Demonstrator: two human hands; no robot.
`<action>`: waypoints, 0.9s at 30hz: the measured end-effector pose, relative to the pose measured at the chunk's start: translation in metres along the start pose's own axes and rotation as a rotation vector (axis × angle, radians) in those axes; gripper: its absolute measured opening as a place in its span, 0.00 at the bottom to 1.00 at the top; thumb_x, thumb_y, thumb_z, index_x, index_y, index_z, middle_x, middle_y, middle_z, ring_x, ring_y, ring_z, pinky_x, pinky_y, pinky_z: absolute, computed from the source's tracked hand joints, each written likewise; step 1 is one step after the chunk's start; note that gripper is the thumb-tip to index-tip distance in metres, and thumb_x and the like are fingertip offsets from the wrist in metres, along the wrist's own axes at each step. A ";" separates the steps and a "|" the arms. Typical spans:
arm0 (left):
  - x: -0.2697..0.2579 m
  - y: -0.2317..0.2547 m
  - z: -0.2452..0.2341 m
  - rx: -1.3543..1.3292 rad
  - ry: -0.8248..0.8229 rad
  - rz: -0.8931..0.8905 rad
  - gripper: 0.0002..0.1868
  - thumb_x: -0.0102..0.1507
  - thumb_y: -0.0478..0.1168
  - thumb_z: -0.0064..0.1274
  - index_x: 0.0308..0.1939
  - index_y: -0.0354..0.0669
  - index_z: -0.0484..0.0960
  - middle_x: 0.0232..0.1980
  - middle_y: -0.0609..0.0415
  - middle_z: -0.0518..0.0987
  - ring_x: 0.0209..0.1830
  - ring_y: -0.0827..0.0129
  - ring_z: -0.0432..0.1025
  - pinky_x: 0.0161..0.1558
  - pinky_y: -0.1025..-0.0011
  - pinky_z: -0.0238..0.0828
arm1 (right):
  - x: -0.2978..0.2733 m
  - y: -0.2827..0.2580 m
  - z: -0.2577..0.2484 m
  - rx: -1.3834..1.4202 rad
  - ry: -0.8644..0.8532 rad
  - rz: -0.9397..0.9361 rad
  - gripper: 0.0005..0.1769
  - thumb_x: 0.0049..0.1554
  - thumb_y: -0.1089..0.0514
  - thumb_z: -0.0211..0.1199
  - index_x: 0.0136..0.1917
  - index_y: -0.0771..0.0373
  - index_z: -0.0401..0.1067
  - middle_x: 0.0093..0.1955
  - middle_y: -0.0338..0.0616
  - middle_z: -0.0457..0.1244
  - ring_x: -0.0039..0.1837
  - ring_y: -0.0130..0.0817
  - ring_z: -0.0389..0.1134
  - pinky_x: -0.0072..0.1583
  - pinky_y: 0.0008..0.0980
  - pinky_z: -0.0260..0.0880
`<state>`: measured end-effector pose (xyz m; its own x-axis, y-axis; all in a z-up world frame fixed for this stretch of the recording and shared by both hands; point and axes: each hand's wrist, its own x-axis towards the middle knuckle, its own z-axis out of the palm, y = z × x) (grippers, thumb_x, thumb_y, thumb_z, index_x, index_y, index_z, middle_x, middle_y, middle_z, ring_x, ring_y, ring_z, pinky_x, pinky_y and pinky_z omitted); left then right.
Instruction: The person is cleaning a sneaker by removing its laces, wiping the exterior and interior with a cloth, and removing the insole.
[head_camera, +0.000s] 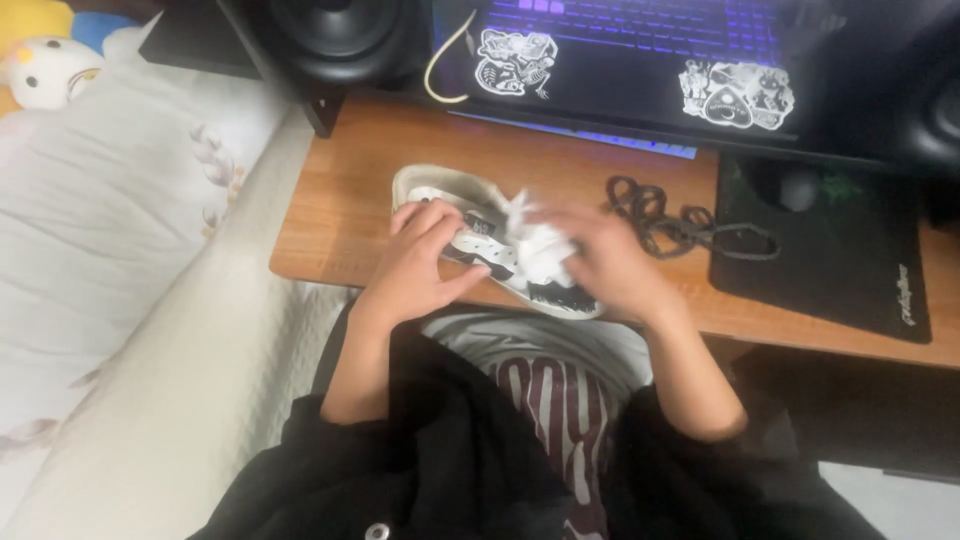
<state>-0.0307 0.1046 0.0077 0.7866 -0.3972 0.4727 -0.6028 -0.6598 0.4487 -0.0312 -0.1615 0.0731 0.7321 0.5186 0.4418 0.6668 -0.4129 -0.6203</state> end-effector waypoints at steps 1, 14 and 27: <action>-0.002 0.000 0.000 -0.001 -0.006 0.000 0.25 0.57 0.54 0.67 0.46 0.41 0.78 0.50 0.54 0.74 0.61 0.56 0.68 0.69 0.55 0.51 | -0.002 0.005 -0.005 0.003 0.002 0.005 0.25 0.45 0.77 0.59 0.57 0.70 0.77 0.58 0.61 0.69 0.64 0.64 0.68 0.65 0.56 0.66; -0.002 0.001 0.001 0.022 0.017 0.022 0.25 0.56 0.53 0.68 0.46 0.41 0.77 0.48 0.55 0.74 0.58 0.60 0.69 0.69 0.58 0.51 | -0.014 0.027 0.011 -0.237 0.214 -0.077 0.26 0.52 0.68 0.55 0.63 0.57 0.75 0.58 0.50 0.68 0.63 0.54 0.69 0.64 0.48 0.68; -0.002 0.001 -0.002 -0.012 0.012 0.022 0.24 0.58 0.52 0.67 0.46 0.39 0.77 0.48 0.54 0.74 0.57 0.60 0.70 0.70 0.57 0.49 | -0.032 0.077 -0.030 -0.304 0.323 0.289 0.29 0.48 0.73 0.59 0.57 0.48 0.79 0.51 0.35 0.70 0.60 0.42 0.71 0.65 0.40 0.67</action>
<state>-0.0331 0.1053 0.0089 0.7715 -0.4039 0.4915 -0.6215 -0.6435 0.4468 0.0009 -0.2324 0.0301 0.8655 0.1140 0.4878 0.4068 -0.7281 -0.5517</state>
